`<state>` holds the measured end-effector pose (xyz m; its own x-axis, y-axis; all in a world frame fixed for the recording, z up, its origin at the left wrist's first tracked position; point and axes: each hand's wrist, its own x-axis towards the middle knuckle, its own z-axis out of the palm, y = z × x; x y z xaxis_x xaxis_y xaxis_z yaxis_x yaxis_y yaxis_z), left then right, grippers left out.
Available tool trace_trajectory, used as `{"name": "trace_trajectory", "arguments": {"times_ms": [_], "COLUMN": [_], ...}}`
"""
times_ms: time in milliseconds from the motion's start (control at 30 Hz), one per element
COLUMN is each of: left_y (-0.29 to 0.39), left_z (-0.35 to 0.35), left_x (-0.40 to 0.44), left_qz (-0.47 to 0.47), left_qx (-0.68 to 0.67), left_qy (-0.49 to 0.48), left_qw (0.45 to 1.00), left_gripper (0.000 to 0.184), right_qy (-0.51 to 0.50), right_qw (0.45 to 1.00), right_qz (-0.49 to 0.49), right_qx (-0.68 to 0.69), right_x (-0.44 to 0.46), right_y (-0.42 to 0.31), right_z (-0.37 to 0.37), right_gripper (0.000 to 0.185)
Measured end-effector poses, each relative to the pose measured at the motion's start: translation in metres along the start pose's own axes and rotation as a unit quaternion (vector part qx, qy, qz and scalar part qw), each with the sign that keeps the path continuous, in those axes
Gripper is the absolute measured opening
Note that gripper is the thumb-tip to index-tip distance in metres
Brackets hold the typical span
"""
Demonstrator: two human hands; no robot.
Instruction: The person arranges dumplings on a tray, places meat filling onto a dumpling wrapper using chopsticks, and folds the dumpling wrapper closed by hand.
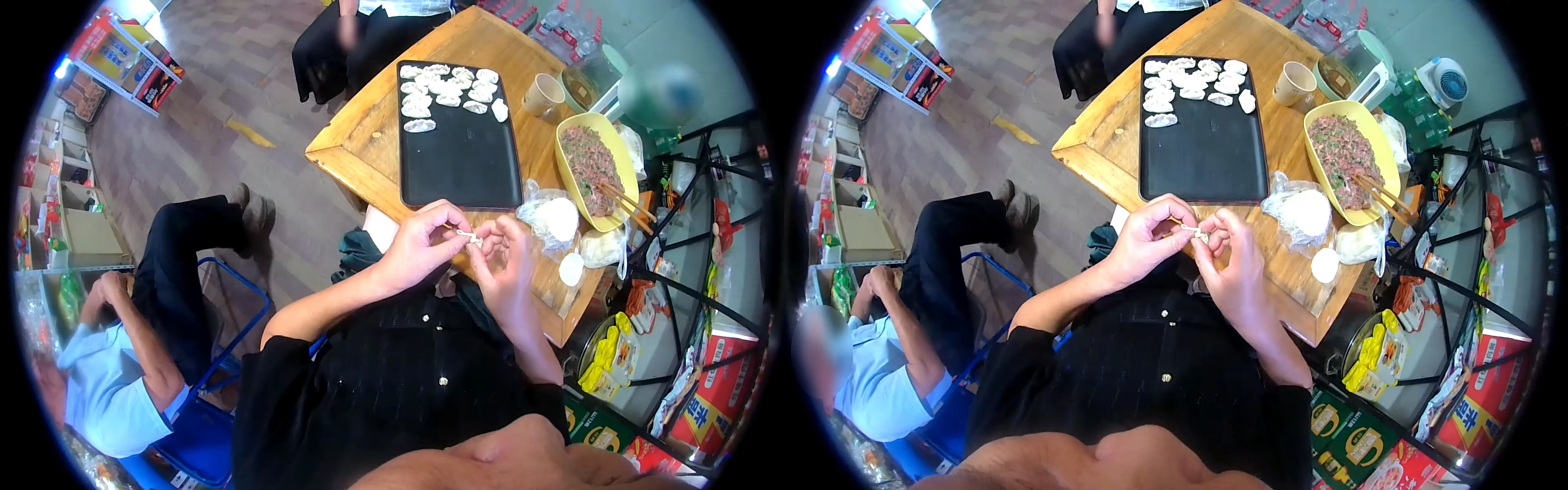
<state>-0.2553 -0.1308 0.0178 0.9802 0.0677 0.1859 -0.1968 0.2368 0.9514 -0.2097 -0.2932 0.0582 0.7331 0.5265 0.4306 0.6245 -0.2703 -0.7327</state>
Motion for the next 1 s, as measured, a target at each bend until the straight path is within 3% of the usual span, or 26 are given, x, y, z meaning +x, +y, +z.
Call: {"name": "trace_trajectory", "arguments": {"times_ms": [133,333,433,500,633,700,867,933,1000], "left_y": [0.000,-0.002,0.000,0.002,0.002,0.003,-0.013,-0.009,-0.002], "left_z": [0.002,-0.001,-0.002,-0.004,-0.004,0.001,-0.002,-0.002,0.003], "left_x": [-0.005,-0.007,-0.006,-0.006,-0.006,-0.009,-0.005,-0.004,-0.001], "left_qz": [-0.069,-0.056,-0.018,0.063,0.104,-0.003,-0.047,-0.061,-0.039], "left_qx": [-0.097,-0.074,-0.039,0.088,0.093,-0.015,-0.122,-0.167,-0.202], "left_qy": [0.011,0.018,0.035,0.017,0.004,0.019,0.038,0.050,0.085], "left_qw": [0.993,0.996,0.998,0.994,0.990,1.000,0.991,0.983,0.975], "left_gripper": [0.015,0.010,0.011,0.011,0.013,0.013,0.012,0.011,0.008], "right_qy": [0.000,-0.009,-0.040,-0.040,-0.012,-0.022,-0.031,0.033,0.017], "right_qw": [1.000,0.999,0.999,0.999,1.000,0.998,0.995,0.998,0.999], "right_qz": [0.015,0.023,-0.011,-0.018,-0.025,-0.056,-0.087,-0.045,-0.027], "right_qx": [0.021,0.023,0.016,0.007,-0.007,-0.029,-0.040,-0.012,0.003], "right_x": [-0.006,-0.005,-0.001,0.002,0.006,0.013,0.015,0.014,0.014], "right_y": [0.008,0.010,0.001,-0.003,0.001,-0.003,-0.005,-0.006,-0.004], "right_z": [0.001,-0.001,-0.005,-0.006,-0.003,-0.004,-0.006,-0.005,-0.006], "right_gripper": [0.054,0.055,0.053,0.051,0.049,0.050,0.055,0.055,0.055]}}
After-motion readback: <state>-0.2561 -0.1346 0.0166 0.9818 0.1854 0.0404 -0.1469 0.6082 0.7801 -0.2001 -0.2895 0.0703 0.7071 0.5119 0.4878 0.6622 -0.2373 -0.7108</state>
